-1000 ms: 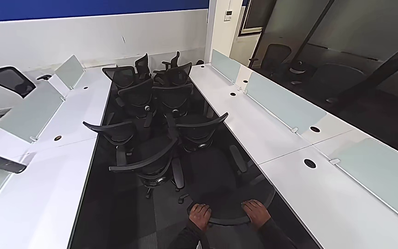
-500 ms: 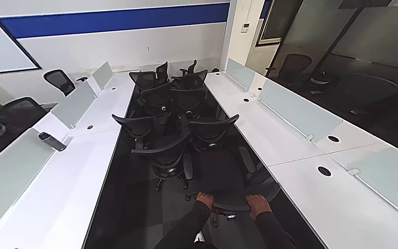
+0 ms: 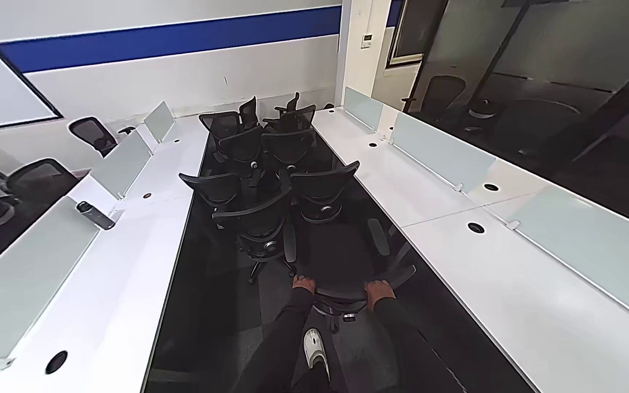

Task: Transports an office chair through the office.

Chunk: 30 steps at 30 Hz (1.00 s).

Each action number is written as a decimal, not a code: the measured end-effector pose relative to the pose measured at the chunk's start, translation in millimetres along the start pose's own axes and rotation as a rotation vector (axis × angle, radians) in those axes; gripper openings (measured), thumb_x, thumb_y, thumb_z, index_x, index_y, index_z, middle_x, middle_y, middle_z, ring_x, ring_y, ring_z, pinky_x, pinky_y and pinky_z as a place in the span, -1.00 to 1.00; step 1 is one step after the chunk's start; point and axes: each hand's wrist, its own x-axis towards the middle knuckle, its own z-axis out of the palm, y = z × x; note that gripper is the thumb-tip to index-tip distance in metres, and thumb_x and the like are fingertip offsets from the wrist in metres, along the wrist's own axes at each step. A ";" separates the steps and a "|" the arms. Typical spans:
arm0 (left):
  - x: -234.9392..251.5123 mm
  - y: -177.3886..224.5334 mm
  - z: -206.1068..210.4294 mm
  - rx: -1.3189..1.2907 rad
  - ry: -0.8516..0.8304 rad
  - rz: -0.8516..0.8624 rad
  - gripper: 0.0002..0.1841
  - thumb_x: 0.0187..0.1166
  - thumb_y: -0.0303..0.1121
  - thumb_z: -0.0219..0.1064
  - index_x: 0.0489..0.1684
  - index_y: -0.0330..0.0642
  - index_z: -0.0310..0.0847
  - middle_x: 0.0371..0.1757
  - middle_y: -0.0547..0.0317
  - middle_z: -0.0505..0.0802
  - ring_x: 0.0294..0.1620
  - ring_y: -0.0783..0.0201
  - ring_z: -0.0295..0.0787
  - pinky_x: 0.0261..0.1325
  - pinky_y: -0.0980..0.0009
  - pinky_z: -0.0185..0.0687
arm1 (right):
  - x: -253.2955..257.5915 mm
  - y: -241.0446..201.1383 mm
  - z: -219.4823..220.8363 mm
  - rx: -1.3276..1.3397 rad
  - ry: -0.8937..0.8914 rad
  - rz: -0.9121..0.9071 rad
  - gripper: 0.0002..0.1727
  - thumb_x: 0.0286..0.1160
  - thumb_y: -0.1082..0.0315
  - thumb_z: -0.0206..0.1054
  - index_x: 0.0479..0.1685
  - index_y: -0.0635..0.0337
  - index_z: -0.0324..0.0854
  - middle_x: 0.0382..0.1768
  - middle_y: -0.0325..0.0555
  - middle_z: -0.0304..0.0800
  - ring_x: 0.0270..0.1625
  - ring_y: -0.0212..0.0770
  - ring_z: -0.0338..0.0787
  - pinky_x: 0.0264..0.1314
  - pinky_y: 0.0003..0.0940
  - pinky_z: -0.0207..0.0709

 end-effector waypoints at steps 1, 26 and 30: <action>-4.0 -6.7 5.6 0.013 0.016 -0.023 -0.45 0.55 -0.15 0.41 0.56 -0.03 0.60 0.65 0.03 0.64 0.79 -0.05 0.34 0.87 -0.17 -0.01 | -9.9 -9.5 2.3 0.020 -0.003 -0.006 -0.49 0.34 0.15 0.45 0.35 0.02 0.73 0.35 -0.02 0.82 0.50 0.06 0.69 0.67 0.15 0.33; -90.9 -140.6 84.4 0.161 0.205 0.085 -0.38 0.13 -0.09 0.55 0.36 0.28 0.76 0.42 0.40 0.82 0.58 0.13 0.58 0.80 -0.05 0.11 | -100.0 4.8 77.7 0.380 0.062 0.242 -0.42 0.05 0.29 0.64 0.25 -0.01 0.74 0.41 -0.15 0.74 0.63 0.04 0.53 0.47 0.13 0.54; -78.9 -169.6 85.4 0.217 0.241 0.148 -0.37 0.10 -0.04 0.57 0.34 0.28 0.77 0.39 0.40 0.84 0.57 0.13 0.59 0.81 -0.05 0.08 | -122.0 -25.6 84.1 0.443 0.027 0.293 -0.43 0.05 0.34 0.62 0.24 0.01 0.74 0.43 -0.14 0.72 0.66 0.07 0.50 0.46 0.15 0.57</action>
